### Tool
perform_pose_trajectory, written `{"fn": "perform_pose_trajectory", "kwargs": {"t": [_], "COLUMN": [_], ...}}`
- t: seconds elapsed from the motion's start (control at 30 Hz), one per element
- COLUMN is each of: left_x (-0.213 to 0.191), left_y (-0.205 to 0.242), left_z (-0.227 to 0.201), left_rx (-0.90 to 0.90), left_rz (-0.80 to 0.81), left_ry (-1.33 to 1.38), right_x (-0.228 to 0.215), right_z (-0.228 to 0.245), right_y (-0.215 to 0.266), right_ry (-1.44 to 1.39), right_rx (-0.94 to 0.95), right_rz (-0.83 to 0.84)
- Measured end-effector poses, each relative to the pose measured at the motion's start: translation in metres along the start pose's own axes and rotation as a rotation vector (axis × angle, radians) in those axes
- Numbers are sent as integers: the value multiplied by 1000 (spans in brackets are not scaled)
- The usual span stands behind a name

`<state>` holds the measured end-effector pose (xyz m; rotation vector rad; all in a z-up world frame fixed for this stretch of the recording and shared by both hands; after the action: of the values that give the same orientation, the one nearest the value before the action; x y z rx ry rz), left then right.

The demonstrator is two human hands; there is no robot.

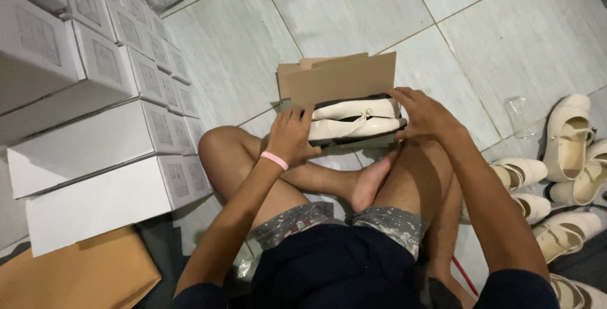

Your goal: The person sits on the floor and wipes the soles of cream-colored shoes with a dark cloth. They then place each pair into a white shoebox, close the lid, and stack the boxes. The process is repeated for multiple pairs of shoes.

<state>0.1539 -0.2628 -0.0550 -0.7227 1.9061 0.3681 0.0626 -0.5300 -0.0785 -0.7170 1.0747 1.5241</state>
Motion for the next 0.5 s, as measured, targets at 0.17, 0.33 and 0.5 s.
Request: {"fn": "perform_pose_trajectory", "kwargs": {"t": [0.17,0.33,0.5], "left_x": [19,53,54], "left_y": [3,9,4], "left_z": [2,9,16], "left_rx": [-33,-79,-87], "left_rz": [60,178,8], "left_ry": [26,18,-19], "right_x": [8,21,19], "right_z": [-15,-19,-19], "right_y": [0,2,5], "right_ry": [8,9,21], "right_rx": [47,26,99], "right_rz": [54,176,143]}}
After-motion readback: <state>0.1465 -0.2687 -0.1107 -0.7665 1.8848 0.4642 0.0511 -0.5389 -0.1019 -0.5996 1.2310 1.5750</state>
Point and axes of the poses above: each hand's wrist, its own y-axis away from the middle knuckle, its own x-axis out of the palm, z = x × y, the point moved 8 cm from there along -y, towards the middle knuckle
